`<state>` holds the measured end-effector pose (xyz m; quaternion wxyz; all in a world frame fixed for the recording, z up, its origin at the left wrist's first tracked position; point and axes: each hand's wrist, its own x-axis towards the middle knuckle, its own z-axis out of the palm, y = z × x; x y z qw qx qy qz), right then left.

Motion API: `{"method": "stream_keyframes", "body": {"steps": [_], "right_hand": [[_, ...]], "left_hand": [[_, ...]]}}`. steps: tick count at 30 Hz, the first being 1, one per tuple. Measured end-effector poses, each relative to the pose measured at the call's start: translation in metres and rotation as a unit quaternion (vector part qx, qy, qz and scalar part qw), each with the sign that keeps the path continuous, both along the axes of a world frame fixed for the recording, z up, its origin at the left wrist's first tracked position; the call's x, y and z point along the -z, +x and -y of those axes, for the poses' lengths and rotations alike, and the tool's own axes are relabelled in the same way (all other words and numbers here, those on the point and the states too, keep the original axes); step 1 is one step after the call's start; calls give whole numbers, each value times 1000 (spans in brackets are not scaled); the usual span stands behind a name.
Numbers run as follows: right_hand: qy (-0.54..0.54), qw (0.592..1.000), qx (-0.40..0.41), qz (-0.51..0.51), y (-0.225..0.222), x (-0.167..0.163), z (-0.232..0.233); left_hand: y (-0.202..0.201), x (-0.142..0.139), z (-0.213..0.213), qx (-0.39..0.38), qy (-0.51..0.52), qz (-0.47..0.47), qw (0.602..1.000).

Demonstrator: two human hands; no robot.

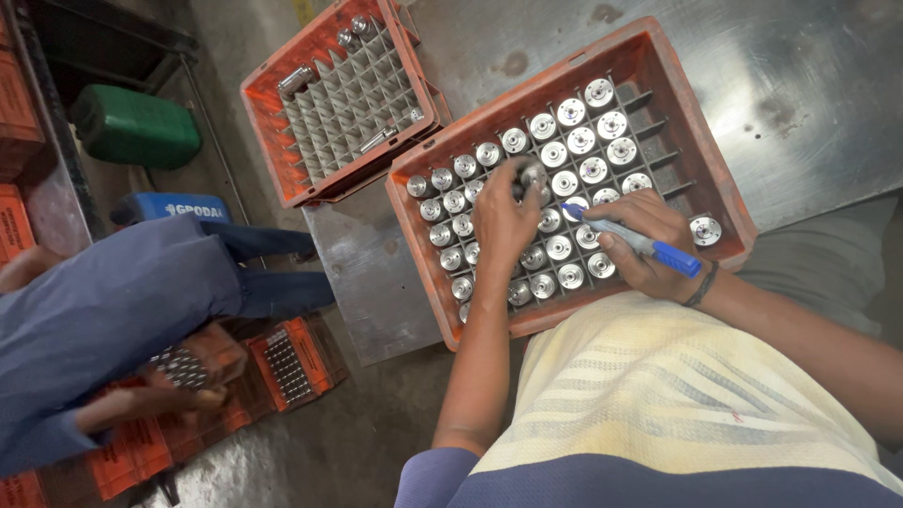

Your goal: The person repeatedly picks up small cylindrical metal parts from an orange crate, marks each with a blue marker, and places them back into the crate. The person also moves a second crate of parts into view and continues marking.

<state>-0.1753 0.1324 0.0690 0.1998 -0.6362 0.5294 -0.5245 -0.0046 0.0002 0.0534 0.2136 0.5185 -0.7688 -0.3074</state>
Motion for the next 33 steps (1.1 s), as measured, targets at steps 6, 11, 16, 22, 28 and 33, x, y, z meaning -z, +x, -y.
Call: {"method": "stream_keyframes", "body": {"steps": [6,11,16,22,28,33], "right_hand": [[2,1000,-5,-11,-1,1,1],[5,1000,0,-7,0,1,2],[11,1000,0,-4,0,1,1],[10,1000,13,-3,-1,1,-2],[15,1000,4,-3,-1,4,1],[20,1000,-4,-9,-3,7,3]], "left_hand": [[10,-2,19,-66,102,58,991],[6,1,18,1,-89,-26,996],[7,8,20,-23,25,22,999],[20,18,27,-137,-47,20,989],[44,20,51,-126,-113,97,981],[45,18,76,-111,14,156,981]]}}
